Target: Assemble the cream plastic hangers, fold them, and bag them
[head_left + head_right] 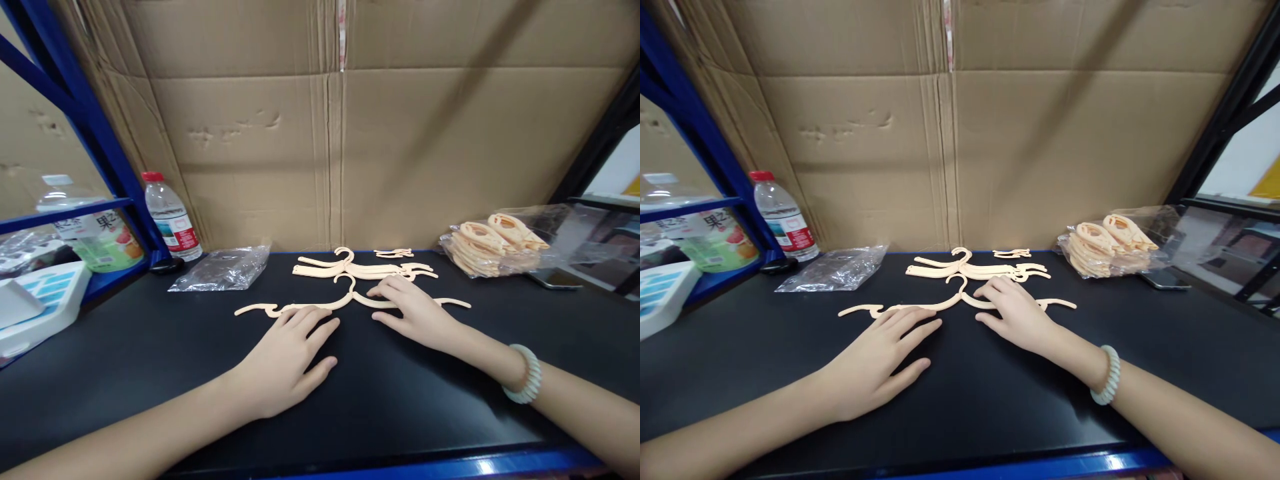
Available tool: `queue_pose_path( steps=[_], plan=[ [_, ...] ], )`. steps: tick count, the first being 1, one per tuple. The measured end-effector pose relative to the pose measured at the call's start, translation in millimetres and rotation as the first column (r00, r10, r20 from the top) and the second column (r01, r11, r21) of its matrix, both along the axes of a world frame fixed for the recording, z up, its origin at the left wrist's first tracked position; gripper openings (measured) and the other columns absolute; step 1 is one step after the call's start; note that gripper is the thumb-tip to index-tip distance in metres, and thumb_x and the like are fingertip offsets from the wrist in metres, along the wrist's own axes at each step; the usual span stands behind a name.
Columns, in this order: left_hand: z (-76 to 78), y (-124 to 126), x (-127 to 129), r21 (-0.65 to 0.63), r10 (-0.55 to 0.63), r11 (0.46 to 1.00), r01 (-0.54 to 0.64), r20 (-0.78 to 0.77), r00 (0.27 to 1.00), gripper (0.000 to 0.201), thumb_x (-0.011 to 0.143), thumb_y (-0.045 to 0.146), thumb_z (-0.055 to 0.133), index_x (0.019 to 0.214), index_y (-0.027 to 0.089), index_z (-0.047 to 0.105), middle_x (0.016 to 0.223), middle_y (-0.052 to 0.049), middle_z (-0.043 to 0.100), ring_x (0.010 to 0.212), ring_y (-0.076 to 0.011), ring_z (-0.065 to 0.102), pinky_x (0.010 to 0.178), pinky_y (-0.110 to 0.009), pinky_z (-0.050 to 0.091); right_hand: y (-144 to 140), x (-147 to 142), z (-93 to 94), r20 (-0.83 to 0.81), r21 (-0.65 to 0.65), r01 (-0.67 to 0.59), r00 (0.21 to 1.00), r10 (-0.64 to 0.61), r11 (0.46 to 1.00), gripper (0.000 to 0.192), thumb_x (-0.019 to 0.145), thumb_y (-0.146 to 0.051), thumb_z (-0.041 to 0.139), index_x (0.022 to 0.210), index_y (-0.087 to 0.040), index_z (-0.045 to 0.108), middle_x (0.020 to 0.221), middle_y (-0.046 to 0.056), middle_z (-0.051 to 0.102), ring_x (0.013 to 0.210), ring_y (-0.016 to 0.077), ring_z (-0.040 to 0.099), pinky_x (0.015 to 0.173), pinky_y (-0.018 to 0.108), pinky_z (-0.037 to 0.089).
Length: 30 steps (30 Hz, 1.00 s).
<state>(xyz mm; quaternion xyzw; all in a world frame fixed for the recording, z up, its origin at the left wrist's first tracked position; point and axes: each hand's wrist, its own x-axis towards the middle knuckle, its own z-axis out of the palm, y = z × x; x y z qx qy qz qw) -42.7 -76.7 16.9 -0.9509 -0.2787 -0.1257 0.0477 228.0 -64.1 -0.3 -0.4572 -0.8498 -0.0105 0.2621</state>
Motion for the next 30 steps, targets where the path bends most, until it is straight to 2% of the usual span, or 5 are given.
queue_pose_path(
  steps=[7, 15, 23, 26, 30],
  plan=[
    [0.6, 0, 0, -0.033, 0.0, 0.999, 0.0, -0.016, 1.0, 0.043, 0.092, 0.032, 0.047, 0.134, 0.022, 0.046, 0.136, -0.011, 0.048, 0.126, -0.0288, 0.042, 0.104, -0.047, 0.036, -5, -4, 6.8, 0.119, -0.005, -0.075, 0.99, 0.075, 0.997, 0.015, 0.089, -0.021, 0.051, 0.099, -0.02, 0.063, 0.095, 0.007, 0.061, 0.093, 0.0222, 0.056, 0.084, 0.038, 0.048],
    [0.3, 1, 1, -0.055, 0.013, 0.998, -0.015, -0.043, 0.999, 0.041, 0.093, 0.034, 0.044, 0.132, 0.023, 0.048, 0.14, -0.01, 0.045, 0.13, -0.0297, 0.038, 0.106, -0.052, 0.032, -3, -2, 5.0, 0.07, 0.002, -0.086, 0.994, 0.085, 0.996, 0.017, 0.089, -0.019, 0.051, 0.097, -0.02, 0.066, 0.093, 0.007, 0.061, 0.091, 0.0212, 0.057, 0.081, 0.036, 0.048],
    [-1.7, 3, -1, -0.059, -0.025, 0.998, 0.027, 0.024, 0.999, 0.04, 0.091, 0.03, 0.048, 0.13, 0.023, 0.05, 0.138, -0.011, 0.048, 0.128, -0.0309, 0.04, 0.104, -0.053, 0.032, -2, -2, 3.8, 0.039, 0.009, -0.095, 0.995, 0.095, 0.995, 0.015, 0.087, -0.017, 0.052, 0.096, -0.019, 0.065, 0.092, 0.006, 0.061, 0.09, 0.02, 0.057, 0.081, 0.035, 0.048],
    [-1.0, 4, 0, -0.078, -0.074, 0.994, 0.077, 0.039, 0.996, 0.038, 0.09, 0.028, 0.049, 0.128, 0.023, 0.051, 0.135, -0.01, 0.05, 0.126, -0.0293, 0.042, 0.105, -0.05, 0.033, 0, -1, 4.0, 0.02, 0.042, -0.091, 0.996, 0.091, 0.995, 0.014, 0.087, -0.018, 0.053, 0.097, -0.019, 0.063, 0.093, 0.006, 0.061, 0.09, 0.0196, 0.057, 0.08, 0.034, 0.048],
    [1.0, 4, 1, -0.115, -0.14, 0.983, 0.146, 0.057, 0.989, 0.036, 0.09, 0.024, 0.048, 0.125, 0.021, 0.054, 0.13, -0.01, 0.055, 0.123, -0.0273, 0.047, 0.104, -0.046, 0.036, 14, 14, 6.6, 0.007, 0.157, -0.026, 1.0, 0.025, 0.987, 0.015, 0.088, -0.019, 0.051, 0.098, -0.019, 0.061, 0.094, 0.007, 0.063, 0.09, 0.0216, 0.057, 0.08, 0.036, 0.047]
  ],
)
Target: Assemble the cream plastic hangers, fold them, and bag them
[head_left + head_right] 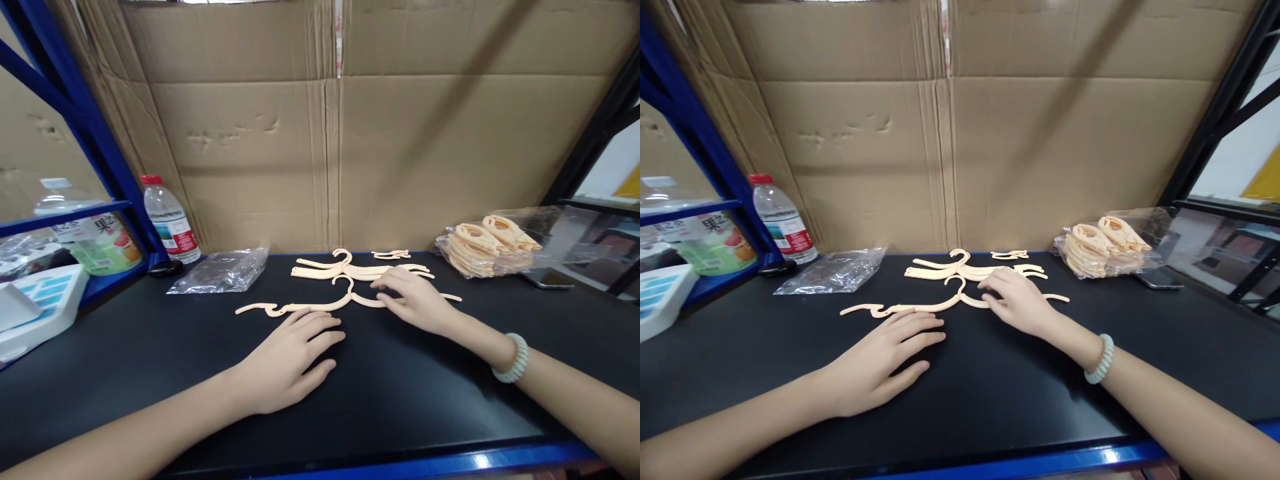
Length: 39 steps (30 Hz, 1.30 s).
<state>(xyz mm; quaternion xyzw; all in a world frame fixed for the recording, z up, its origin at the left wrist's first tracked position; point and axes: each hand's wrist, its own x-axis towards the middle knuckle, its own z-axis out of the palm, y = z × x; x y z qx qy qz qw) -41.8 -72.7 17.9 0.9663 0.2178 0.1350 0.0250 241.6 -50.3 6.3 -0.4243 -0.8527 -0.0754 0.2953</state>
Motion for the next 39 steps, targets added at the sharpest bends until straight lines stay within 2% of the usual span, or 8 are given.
queue_pose_path(
  steps=[4, 8, 10, 17, 22, 28, 34, 39],
  plan=[
    [1.7, 0, -1, -0.043, -0.038, 0.998, 0.039, 0.006, 0.999, 0.035, 0.09, 0.022, 0.047, 0.124, 0.02, 0.055, 0.127, -0.011, 0.057, 0.119, -0.0262, 0.05, 0.104, -0.045, 0.037, 28, 34, 3.3, 0.009, 0.076, 0.186, 0.982, -0.188, 0.98, 0.015, 0.088, -0.021, 0.049, 0.093, -0.018, 0.062, 0.089, 0.008, 0.065, 0.088, 0.023, 0.058, 0.079, 0.036, 0.047],
    [2.1, 0, -3, -0.071, -0.046, 0.996, 0.046, -0.002, 0.999, 0.035, 0.09, 0.022, 0.047, 0.124, 0.02, 0.055, 0.128, -0.011, 0.056, 0.119, -0.0257, 0.05, 0.103, -0.044, 0.038, 59, 71, 4.5, 0.1, -0.009, 0.434, 0.897, -0.431, 0.901, 0.02, 0.089, -0.022, 0.048, 0.097, -0.016, 0.065, 0.094, 0.009, 0.067, 0.093, 0.0233, 0.06, 0.082, 0.034, 0.047],
    [1.9, 1, -3, -0.08, -0.046, 0.996, 0.046, 0.002, 0.999, 0.035, 0.09, 0.022, 0.047, 0.124, 0.02, 0.055, 0.128, -0.011, 0.056, 0.119, -0.0257, 0.05, 0.102, -0.043, 0.039, 71, 84, 4.8, 0.126, -0.042, 0.476, 0.874, -0.468, 0.878, 0.02, 0.089, -0.021, 0.048, 0.097, -0.015, 0.066, 0.096, 0.009, 0.069, 0.092, 0.0226, 0.062, 0.082, 0.032, 0.048],
    [2.7, 3, -4, -0.1, -0.057, 0.993, 0.059, 0.018, 0.998, 0.035, 0.09, 0.023, 0.048, 0.124, 0.021, 0.056, 0.129, -0.01, 0.055, 0.119, -0.0255, 0.051, 0.102, -0.042, 0.041, 99, 103, 7.8, 0.211, -0.116, 0.556, 0.824, -0.526, 0.823, 0.026, 0.085, -0.015, 0.05, 0.104, -0.014, 0.067, 0.105, 0.011, 0.07, 0.095, 0.0222, 0.066, 0.085, 0.029, 0.049],
    [3.6, 2, -5, -0.087, -0.062, 0.994, 0.061, -0.01, 0.998, 0.035, 0.091, 0.024, 0.046, 0.125, 0.02, 0.055, 0.13, -0.011, 0.054, 0.121, -0.0247, 0.05, 0.102, -0.04, 0.042, 116, 109, 8.4, 0.299, -0.143, 0.562, 0.809, -0.506, 0.814, 0.035, 0.083, -0.01, 0.048, 0.113, -0.014, 0.065, 0.114, 0.011, 0.068, 0.104, 0.0222, 0.063, 0.092, 0.029, 0.047],
    [2.9, 0, -5, 0.036, -0.106, 0.994, 0.108, -0.049, 0.993, 0.036, 0.092, 0.024, 0.044, 0.126, 0.016, 0.053, 0.129, -0.013, 0.056, 0.119, -0.0264, 0.052, 0.102, -0.041, 0.042, 128, 108, 4.3, 0.378, -0.145, 0.554, 0.797, -0.472, 0.82, 0.038, 0.083, -0.008, 0.046, 0.113, -0.018, 0.066, 0.113, 0.008, 0.069, 0.104, 0.02, 0.063, 0.091, 0.027, 0.046],
    [6.6, -6, -1, 0.189, -0.199, 0.957, 0.222, -0.131, 0.971, 0.034, 0.092, 0.018, 0.039, 0.123, 0.014, 0.053, 0.118, -0.015, 0.062, 0.107, -0.027, 0.058, 0.094, -0.042, 0.045, 128, 99, 0.3, 0.412, -0.101, 0.545, 0.784, -0.464, 0.832, 0.031, 0.081, -0.006, 0.047, 0.099, -0.017, 0.07, 0.101, 0.012, 0.071, 0.097, 0.0202, 0.064, 0.087, 0.029, 0.044],
    [9.4, -7, -1, 0.163, -0.201, 0.96, 0.227, -0.161, 0.966, 0.034, 0.092, 0.017, 0.038, 0.122, 0.015, 0.053, 0.119, -0.014, 0.061, 0.108, -0.0263, 0.057, 0.094, -0.039, 0.043, 124, 92, 1.1, 0.388, -0.048, 0.524, 0.794, -0.468, 0.85, 0.027, 0.083, -0.008, 0.046, 0.088, -0.015, 0.071, 0.092, 0.013, 0.07, 0.09, 0.0204, 0.063, 0.083, 0.029, 0.044]
  ],
)
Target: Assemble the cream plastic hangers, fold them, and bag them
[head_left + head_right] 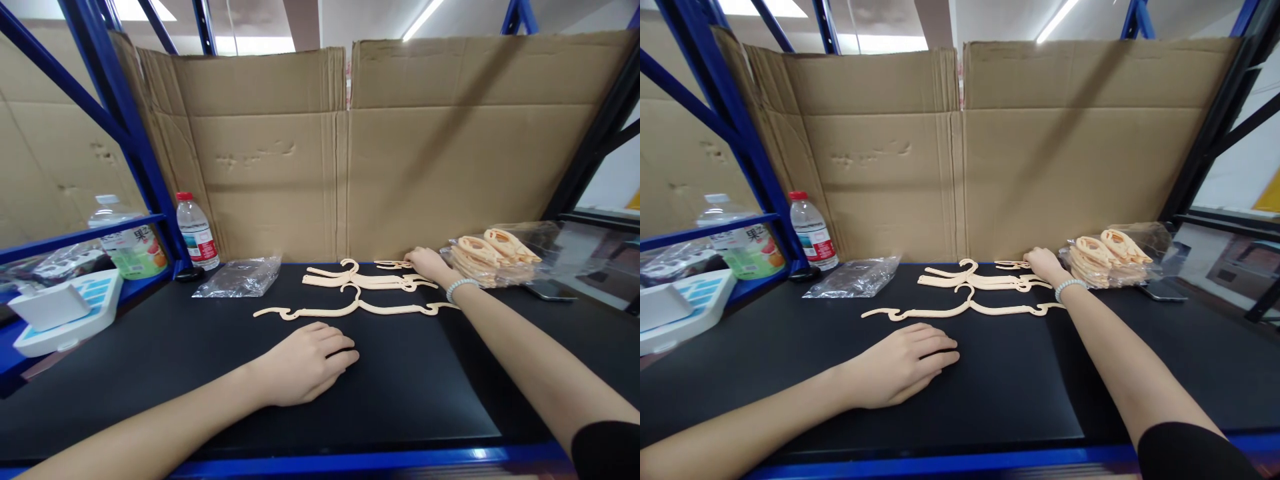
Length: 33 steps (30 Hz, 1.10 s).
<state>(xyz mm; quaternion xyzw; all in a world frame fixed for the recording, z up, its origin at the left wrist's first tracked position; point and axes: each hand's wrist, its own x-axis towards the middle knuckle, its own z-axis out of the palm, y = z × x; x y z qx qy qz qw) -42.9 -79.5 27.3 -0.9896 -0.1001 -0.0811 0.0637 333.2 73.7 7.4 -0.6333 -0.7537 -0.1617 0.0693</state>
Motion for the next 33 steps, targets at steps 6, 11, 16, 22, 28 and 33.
queue_pose_path(
  steps=[6, 11, 16, 22, 28, 33],
  plan=[
    [-2.9, 2, -1, -0.095, 0.019, 0.995, -0.013, 0.063, 0.998, 0.032, 0.092, 0.018, 0.04, 0.121, 0.017, 0.054, 0.118, -0.012, 0.062, 0.108, -0.0254, 0.056, 0.096, -0.04, 0.041, -12, -7, 10.8, -0.124, 0.142, 0.039, 0.992, -0.021, 0.989, 0.026, 0.086, -0.015, 0.045, 0.092, -0.017, 0.071, 0.091, 0.011, 0.07, 0.088, 0.0209, 0.063, 0.076, 0.029, 0.046],
    [-9.4, 5, 1, -0.361, 0.285, 0.915, -0.179, 0.266, 0.921, 0.026, 0.087, 0.019, 0.049, 0.111, 0.021, 0.06, 0.107, -0.006, 0.065, 0.098, -0.0212, 0.059, 0.088, -0.037, 0.045, -34, -27, 23.0, -0.334, 0.253, 0.088, 0.943, 0.001, 0.964, 0.026, 0.087, -0.021, 0.045, 0.096, -0.015, 0.069, 0.091, 0.013, 0.071, 0.088, 0.0245, 0.064, 0.074, 0.033, 0.049],
    [-18.2, 9, 7, -0.72, 0.564, 0.661, -0.211, 0.29, 0.774, 0.032, 0.088, 0.029, 0.049, 0.119, 0.021, 0.053, 0.105, -0.006, 0.063, 0.071, -0.014, 0.057, 0.06, -0.027, 0.047, -74, -85, 23.6, -0.523, 0.209, -0.087, 0.832, 0.187, 0.974, 0.024, 0.089, -0.029, 0.048, 0.096, -0.017, 0.068, 0.086, 0.005, 0.074, 0.076, 0.0156, 0.068, 0.066, 0.024, 0.052],
    [-24.3, 6, 12, -0.815, 0.629, 0.577, -0.06, 0.396, 0.668, 0.028, 0.088, 0.036, 0.052, 0.111, 0.019, 0.052, 0.124, -0.01, 0.046, 0.068, -0.0096, 0.052, 0.055, -0.024, 0.045, -136, -160, 21.0, -0.73, 0.194, -0.526, 0.486, 0.48, 0.828, 0.012, 0.082, -0.019, 0.058, 0.082, -0.02, 0.07, 0.075, 0.0, 0.071, 0.066, 0.0142, 0.063, 0.057, 0.024, 0.045],
    [-23.3, 10, 10, -0.848, 0.645, 0.528, 0.047, 0.436, 0.627, 0.033, 0.091, 0.041, 0.047, 0.073, 0.015, 0.05, 0.086, -0.002, 0.05, 0.054, -0.0058, 0.044, 0.048, -0.021, 0.038, -144, -170, 19.1, -0.743, 0.106, -0.618, 0.471, 0.475, 0.779, 0.014, 0.087, -0.029, 0.057, 0.086, -0.02, 0.067, 0.076, 0.0, 0.07, 0.067, 0.0136, 0.063, 0.058, 0.023, 0.044],
    [-19.2, 13, 10, -0.904, 0.707, 0.421, 0.079, 0.381, 0.596, 0.029, 0.088, 0.044, 0.052, 0.078, 0.016, 0.048, 0.078, -0.002, 0.057, 0.052, -0.0079, 0.045, 0.048, -0.022, 0.038, -104, -127, 18.8, -0.188, 0.162, -0.444, 0.863, 0.469, 0.881, 0.013, 0.087, -0.02, 0.055, 0.084, -0.017, 0.067, 0.08, 0.008, 0.067, 0.083, 0.0231, 0.06, 0.071, 0.033, 0.044]
  ],
)
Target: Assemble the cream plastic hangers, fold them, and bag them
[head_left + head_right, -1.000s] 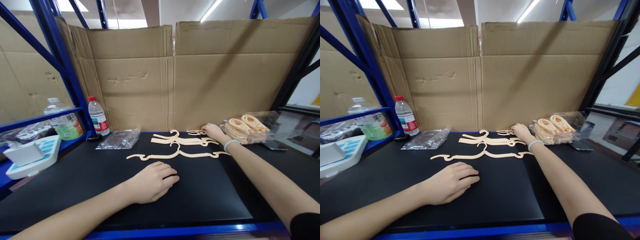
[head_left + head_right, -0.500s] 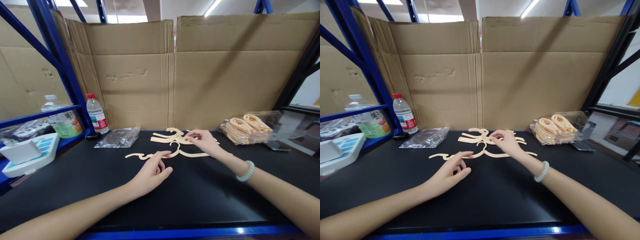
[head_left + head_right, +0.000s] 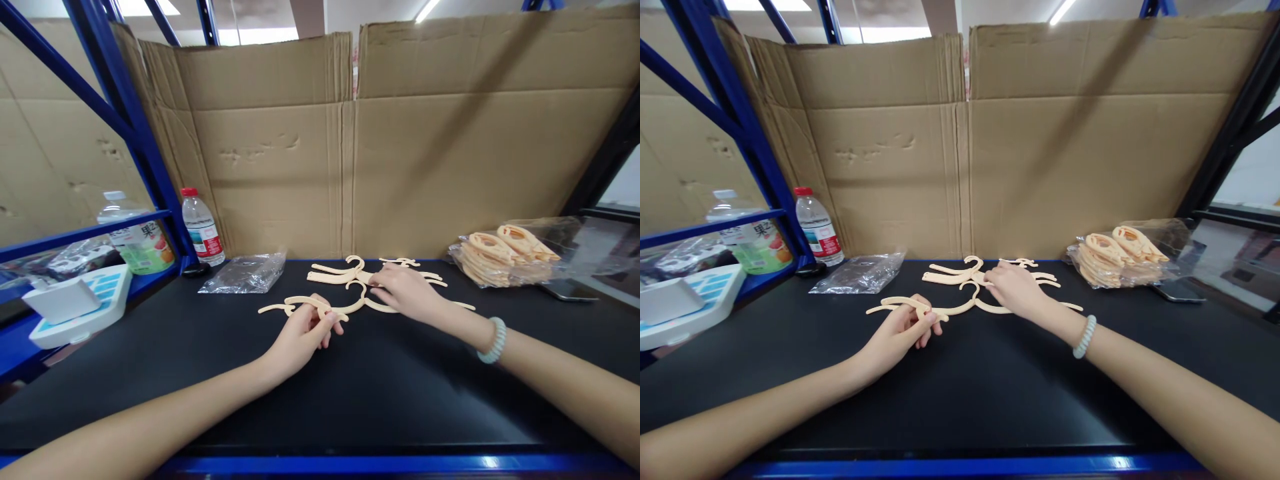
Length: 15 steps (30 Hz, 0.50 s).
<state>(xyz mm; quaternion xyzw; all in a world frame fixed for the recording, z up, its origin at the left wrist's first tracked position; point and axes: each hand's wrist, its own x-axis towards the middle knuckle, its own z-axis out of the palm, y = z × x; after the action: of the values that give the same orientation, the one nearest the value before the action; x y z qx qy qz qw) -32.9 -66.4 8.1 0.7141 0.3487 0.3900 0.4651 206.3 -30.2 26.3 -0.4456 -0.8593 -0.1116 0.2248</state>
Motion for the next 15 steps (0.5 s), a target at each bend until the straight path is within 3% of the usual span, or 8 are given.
queue_pose_path(
  steps=[3, 10, 15],
  plan=[
    [5.8, 0, -1, -0.046, 0.06, 0.997, -0.059, 0.026, 0.998, 0.029, 0.084, 0.043, 0.058, 0.075, 0.017, 0.046, 0.071, 0.001, 0.056, 0.054, -0.0087, 0.045, 0.052, -0.022, 0.038, 23, 23, -7.7, 0.084, -0.004, 0.126, 0.989, -0.126, 0.992, 0.012, 0.085, -0.016, 0.055, 0.087, -0.016, 0.066, 0.085, 0.01, 0.067, 0.087, 0.0252, 0.06, 0.074, 0.036, 0.046],
    [19.2, 9, -12, -0.049, 0.162, 0.986, -0.158, 0.089, 0.983, 0.028, 0.079, 0.039, 0.063, 0.091, 0.014, 0.063, 0.067, 0.0, 0.056, 0.058, -0.0114, 0.047, 0.057, -0.025, 0.039, 37, 31, -21.5, 0.041, -0.054, 0.103, 0.994, -0.101, 0.993, 0.005, 0.081, -0.016, 0.06, 0.077, -0.017, 0.063, 0.082, 0.008, 0.064, 0.085, 0.0229, 0.058, 0.073, 0.033, 0.046],
    [25.9, 22, -22, -0.094, 0.271, 0.962, -0.256, 0.22, 0.937, 0.028, 0.07, 0.037, 0.073, 0.083, 0.013, 0.065, 0.071, 0.0, 0.055, 0.057, -0.0081, 0.044, 0.055, -0.022, 0.036, 40, 30, -17.6, -0.02, -0.037, 0.087, 0.996, -0.088, 0.995, 0.005, 0.08, -0.016, 0.058, 0.075, -0.018, 0.058, 0.079, 0.005, 0.062, 0.079, 0.0211, 0.058, 0.071, 0.032, 0.045]
  ],
)
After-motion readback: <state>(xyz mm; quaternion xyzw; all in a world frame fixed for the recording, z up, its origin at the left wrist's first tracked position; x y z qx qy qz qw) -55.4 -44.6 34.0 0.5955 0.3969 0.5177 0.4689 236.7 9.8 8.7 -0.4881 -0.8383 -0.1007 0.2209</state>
